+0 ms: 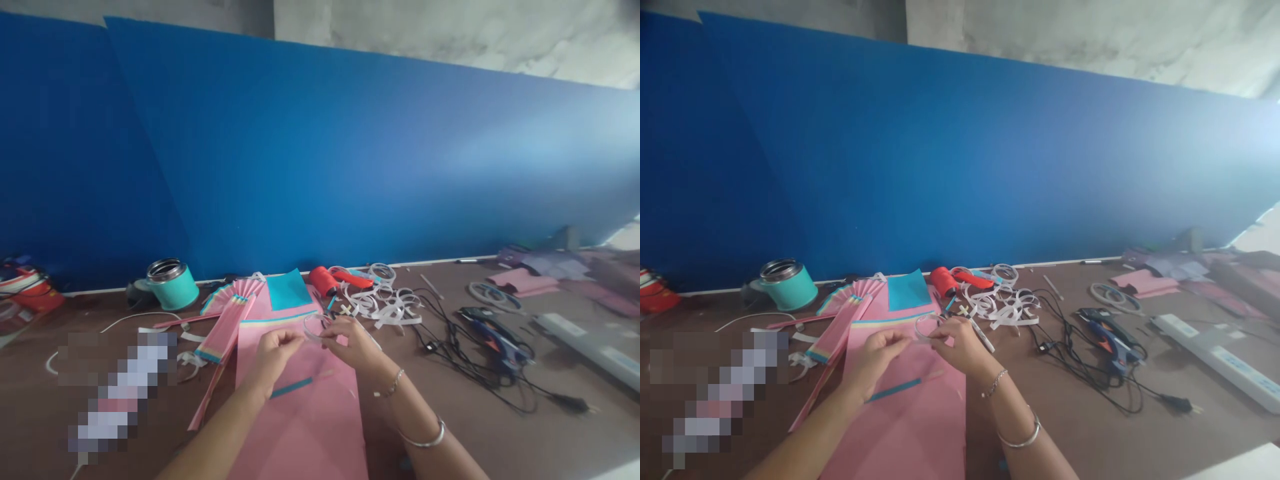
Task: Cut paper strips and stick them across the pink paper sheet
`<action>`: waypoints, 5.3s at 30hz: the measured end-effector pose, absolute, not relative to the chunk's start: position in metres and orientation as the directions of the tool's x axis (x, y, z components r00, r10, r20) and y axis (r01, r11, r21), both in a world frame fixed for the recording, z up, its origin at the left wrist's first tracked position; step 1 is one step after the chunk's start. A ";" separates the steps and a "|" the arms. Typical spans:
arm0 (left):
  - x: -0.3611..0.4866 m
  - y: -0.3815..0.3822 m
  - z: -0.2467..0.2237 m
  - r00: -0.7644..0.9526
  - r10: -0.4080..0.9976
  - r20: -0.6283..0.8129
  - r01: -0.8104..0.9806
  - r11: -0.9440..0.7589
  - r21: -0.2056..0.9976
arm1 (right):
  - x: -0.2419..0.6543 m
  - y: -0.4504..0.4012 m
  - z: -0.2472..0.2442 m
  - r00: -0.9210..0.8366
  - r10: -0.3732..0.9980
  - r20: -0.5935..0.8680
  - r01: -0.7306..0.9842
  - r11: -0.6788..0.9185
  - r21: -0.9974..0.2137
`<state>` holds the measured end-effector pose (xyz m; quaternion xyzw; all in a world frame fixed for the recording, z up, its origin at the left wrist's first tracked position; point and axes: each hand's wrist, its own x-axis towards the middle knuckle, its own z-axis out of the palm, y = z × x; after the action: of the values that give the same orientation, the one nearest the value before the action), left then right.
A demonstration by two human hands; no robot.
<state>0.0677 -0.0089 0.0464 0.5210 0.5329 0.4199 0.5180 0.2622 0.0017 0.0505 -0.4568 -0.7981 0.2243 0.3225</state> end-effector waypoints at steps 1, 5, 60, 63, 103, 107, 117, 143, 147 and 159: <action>0.069 -0.009 0.043 0.096 0.981 -0.171 0.094 0.162 0.982 | 0.265 0.003 0.049 -0.393 0.873 0.289 0.591 0.480 -0.648; 0.075 -0.011 0.031 0.119 0.945 -0.306 0.047 0.302 0.952 | 0.274 0.002 0.046 -0.427 0.889 0.168 0.580 0.412 -0.703; 0.083 -0.024 0.023 0.074 0.978 0.194 0.297 -0.207 0.932 | 0.267 -0.001 0.051 -0.216 0.940 0.264 0.753 0.333 -0.568; 0.077 -0.027 0.026 0.046 0.914 0.402 0.364 -0.390 0.846 | 0.268 0.003 0.051 -0.039 0.969 0.243 0.593 0.218 -0.775; 0.055 -0.073 0.009 0.574 0.807 0.136 0.717 -0.576 0.392 | 0.259 -0.010 0.037 -0.417 0.857 -0.303 0.664 0.059 -0.746; 0.053 -0.070 0.004 0.611 0.772 0.172 0.692 -0.627 0.357 | 0.257 -0.012 0.033 -0.368 0.880 -0.301 0.696 0.046 -0.716; 0.050 -0.069 0.004 0.646 0.751 0.138 0.684 -0.649 0.332 | 0.255 -0.017 0.031 -0.326 0.873 -0.363 0.693 -0.041 -0.720; 0.054 -0.070 0.013 0.660 0.743 0.110 0.698 -0.660 0.277 | 0.254 -0.017 0.030 -0.329 0.872 -0.362 0.704 -0.030 -0.710; 0.053 -0.072 0.012 0.640 0.757 0.128 0.710 -0.647 0.279 | 0.253 -0.016 0.031 -0.341 0.872 -0.352 0.702 -0.014 -0.712; 0.054 -0.072 0.014 0.637 0.762 0.115 0.717 -0.641 0.274 | 0.253 -0.017 0.029 -0.325 0.882 -0.342 0.727 0.002 -0.687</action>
<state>0.0536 -0.0717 0.0139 0.8991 0.4113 0.1105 0.1018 0.2534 -0.0171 0.0291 -0.5731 -0.7017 0.4128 0.0938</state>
